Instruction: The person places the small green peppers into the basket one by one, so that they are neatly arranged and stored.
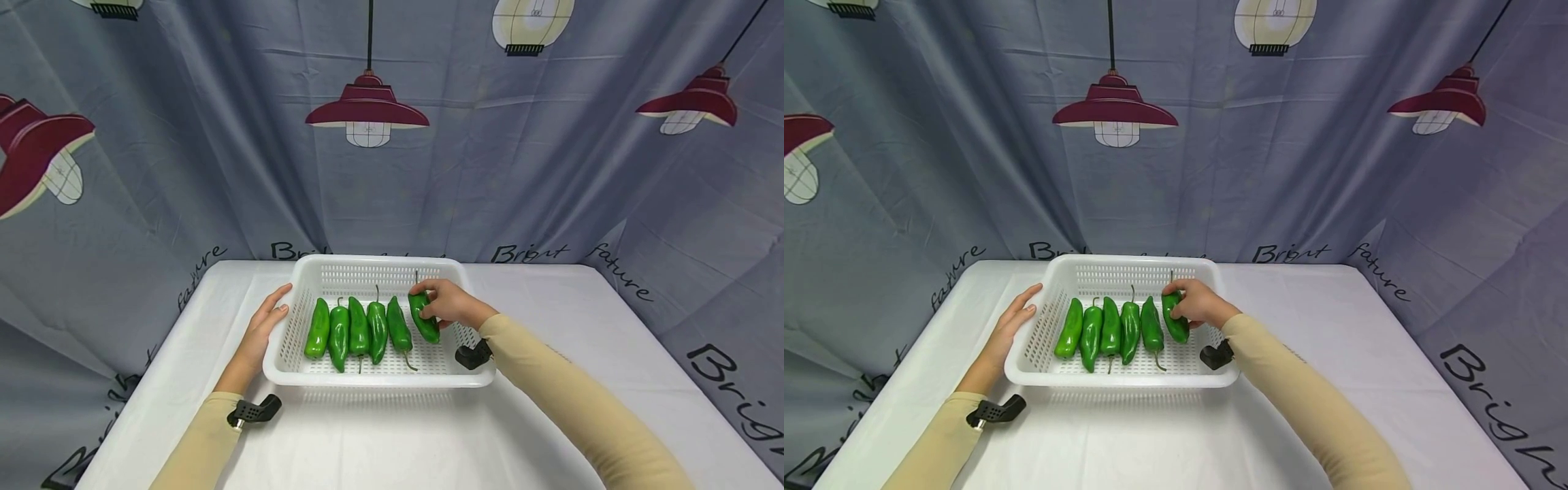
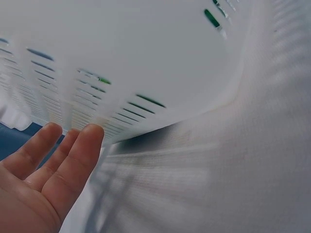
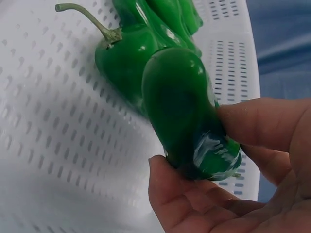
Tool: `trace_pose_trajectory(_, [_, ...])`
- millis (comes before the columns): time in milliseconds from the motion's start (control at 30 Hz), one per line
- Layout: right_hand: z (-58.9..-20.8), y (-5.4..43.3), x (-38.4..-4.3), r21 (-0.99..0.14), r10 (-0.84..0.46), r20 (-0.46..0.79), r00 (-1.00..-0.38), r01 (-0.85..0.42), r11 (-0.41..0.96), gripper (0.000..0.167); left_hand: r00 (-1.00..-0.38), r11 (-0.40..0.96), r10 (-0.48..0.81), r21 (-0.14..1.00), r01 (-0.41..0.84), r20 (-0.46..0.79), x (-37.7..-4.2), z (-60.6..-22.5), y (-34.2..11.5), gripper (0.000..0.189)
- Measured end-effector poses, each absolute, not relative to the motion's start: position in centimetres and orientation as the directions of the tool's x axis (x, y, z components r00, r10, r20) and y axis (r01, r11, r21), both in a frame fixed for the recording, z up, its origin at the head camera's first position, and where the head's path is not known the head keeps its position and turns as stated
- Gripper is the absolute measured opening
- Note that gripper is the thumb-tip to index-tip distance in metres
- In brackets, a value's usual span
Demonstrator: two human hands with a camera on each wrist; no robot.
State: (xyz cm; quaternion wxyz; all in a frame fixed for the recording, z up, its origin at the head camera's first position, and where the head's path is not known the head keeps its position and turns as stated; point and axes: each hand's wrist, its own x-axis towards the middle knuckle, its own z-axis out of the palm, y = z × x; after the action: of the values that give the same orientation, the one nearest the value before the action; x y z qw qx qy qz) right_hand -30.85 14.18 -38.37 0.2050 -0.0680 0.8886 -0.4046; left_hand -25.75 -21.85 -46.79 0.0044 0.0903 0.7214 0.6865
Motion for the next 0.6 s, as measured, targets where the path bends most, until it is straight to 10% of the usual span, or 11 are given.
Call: trace_pose_trajectory(600, [-39.9, 12.6, -30.3, -0.697, -0.268, -0.353, -0.897, 0.061, 0.715, 0.047, -0.982, 0.044, 0.139, 0.99, 0.132, 0.125, -25.7, -46.6, -21.8, 0.054])
